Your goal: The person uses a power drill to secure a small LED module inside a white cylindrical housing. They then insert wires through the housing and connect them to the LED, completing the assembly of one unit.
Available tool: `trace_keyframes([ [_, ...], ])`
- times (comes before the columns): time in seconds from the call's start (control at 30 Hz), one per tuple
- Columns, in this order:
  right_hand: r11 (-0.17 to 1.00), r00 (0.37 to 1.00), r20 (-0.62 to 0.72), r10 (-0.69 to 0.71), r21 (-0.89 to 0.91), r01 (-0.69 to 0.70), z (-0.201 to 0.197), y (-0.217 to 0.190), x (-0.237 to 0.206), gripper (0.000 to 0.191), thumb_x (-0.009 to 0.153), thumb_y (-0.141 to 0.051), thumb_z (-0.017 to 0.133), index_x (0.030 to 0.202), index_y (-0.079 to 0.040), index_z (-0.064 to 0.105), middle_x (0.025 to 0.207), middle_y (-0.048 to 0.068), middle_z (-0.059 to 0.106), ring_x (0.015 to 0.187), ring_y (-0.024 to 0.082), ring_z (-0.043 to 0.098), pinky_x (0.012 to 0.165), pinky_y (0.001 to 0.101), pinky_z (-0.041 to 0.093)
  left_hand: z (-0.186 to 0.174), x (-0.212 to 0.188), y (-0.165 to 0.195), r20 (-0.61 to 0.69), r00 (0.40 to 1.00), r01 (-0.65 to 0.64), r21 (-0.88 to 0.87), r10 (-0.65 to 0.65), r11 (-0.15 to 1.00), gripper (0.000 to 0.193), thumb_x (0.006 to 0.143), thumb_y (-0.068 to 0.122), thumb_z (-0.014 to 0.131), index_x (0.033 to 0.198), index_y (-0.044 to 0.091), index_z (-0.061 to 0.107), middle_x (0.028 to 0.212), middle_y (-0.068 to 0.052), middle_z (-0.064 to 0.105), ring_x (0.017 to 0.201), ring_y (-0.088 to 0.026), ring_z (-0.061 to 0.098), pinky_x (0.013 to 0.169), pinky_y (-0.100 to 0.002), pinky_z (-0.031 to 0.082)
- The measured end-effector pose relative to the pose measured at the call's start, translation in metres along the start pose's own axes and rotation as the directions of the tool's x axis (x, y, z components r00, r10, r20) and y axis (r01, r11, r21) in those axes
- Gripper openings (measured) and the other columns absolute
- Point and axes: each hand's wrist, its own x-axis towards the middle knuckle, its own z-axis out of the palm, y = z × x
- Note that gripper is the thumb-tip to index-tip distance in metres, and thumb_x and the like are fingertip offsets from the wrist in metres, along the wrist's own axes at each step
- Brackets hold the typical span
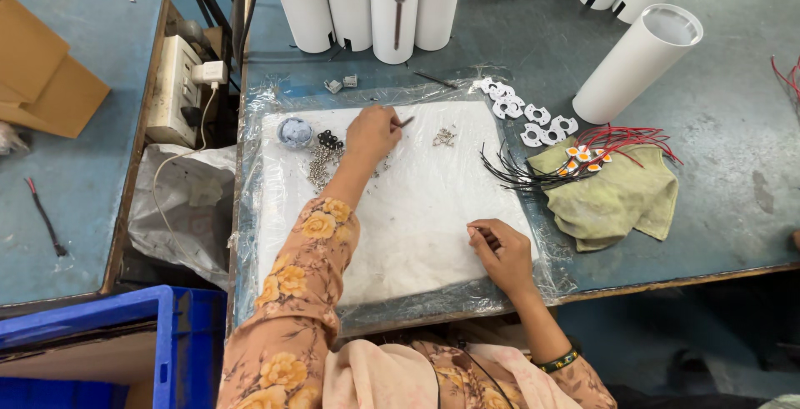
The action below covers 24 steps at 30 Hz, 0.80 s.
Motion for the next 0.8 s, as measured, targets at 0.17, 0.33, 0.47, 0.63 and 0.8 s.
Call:
trace_keyframes([
  [0.17,1.0,1.0,0.0,0.02,0.001,-0.02,0.001,-0.002,0.003,0.014,0.092,-0.014,0.072,0.099,-0.003,0.075,0.071,0.004,0.073,0.061,0.009,0.068,0.056,0.0234,0.053,-0.002,-0.013,-0.005,-0.224,0.971,-0.088,0.005,0.087,0.996,0.015,0.081,0.016,0.077,0.094,0.009,0.074,0.095,-0.01,0.067,0.096,-0.031,0.064,0.08,-0.045,0.054],
  [0.33,0.999,1.0,-0.001,0.032,-0.007,-0.032,0.003,-0.002,0.005,0.013,0.093,-0.014,0.071,0.098,-0.003,0.075,0.07,0.004,0.073,0.057,0.009,0.068,0.054,0.0233,0.053,0.025,-0.013,0.002,-0.218,0.945,-0.226,0.104,0.244,0.968,0.011,0.083,0.018,0.076,0.09,0.011,0.074,0.095,-0.009,0.067,0.096,-0.031,0.065,0.08,-0.047,0.054],
  [0.47,1.0,1.0,-0.005,0.028,-0.001,-0.028,0.002,0.004,0.005,0.012,0.093,-0.013,0.071,0.097,-0.003,0.075,0.071,0.004,0.073,0.057,0.009,0.068,0.054,0.0228,0.053,0.04,-0.006,0.005,-0.149,0.966,-0.173,0.241,0.213,0.955,0.01,0.092,0.018,0.071,0.093,0.009,0.072,0.099,-0.011,0.066,0.099,-0.031,0.065,0.08,-0.045,0.054],
  [0.63,1.0,1.0,-0.03,0.006,0.007,-0.006,0.005,0.003,0.001,0.011,0.093,-0.012,0.072,0.098,-0.003,0.074,0.073,0.004,0.073,0.058,0.009,0.068,0.053,0.0233,0.053,0.045,-0.025,0.014,-0.19,0.977,-0.098,-0.004,0.096,0.995,0.009,0.09,0.022,0.071,0.093,0.013,0.073,0.095,-0.008,0.067,0.093,-0.031,0.064,0.075,-0.045,0.053],
  [0.8,0.96,0.953,-0.209,-0.218,-0.222,0.17,-0.012,-0.009,0.011,0.008,0.092,-0.008,0.073,0.1,-0.006,0.073,0.09,0.009,0.073,0.077,0.017,0.072,0.069,0.0281,0.056,0.027,-0.032,0.018,-0.184,0.982,-0.098,-0.301,0.043,0.948,0.009,0.097,0.019,0.069,0.103,0.012,0.07,0.1,-0.003,0.069,0.079,-0.023,0.068,0.069,-0.039,0.052],
])
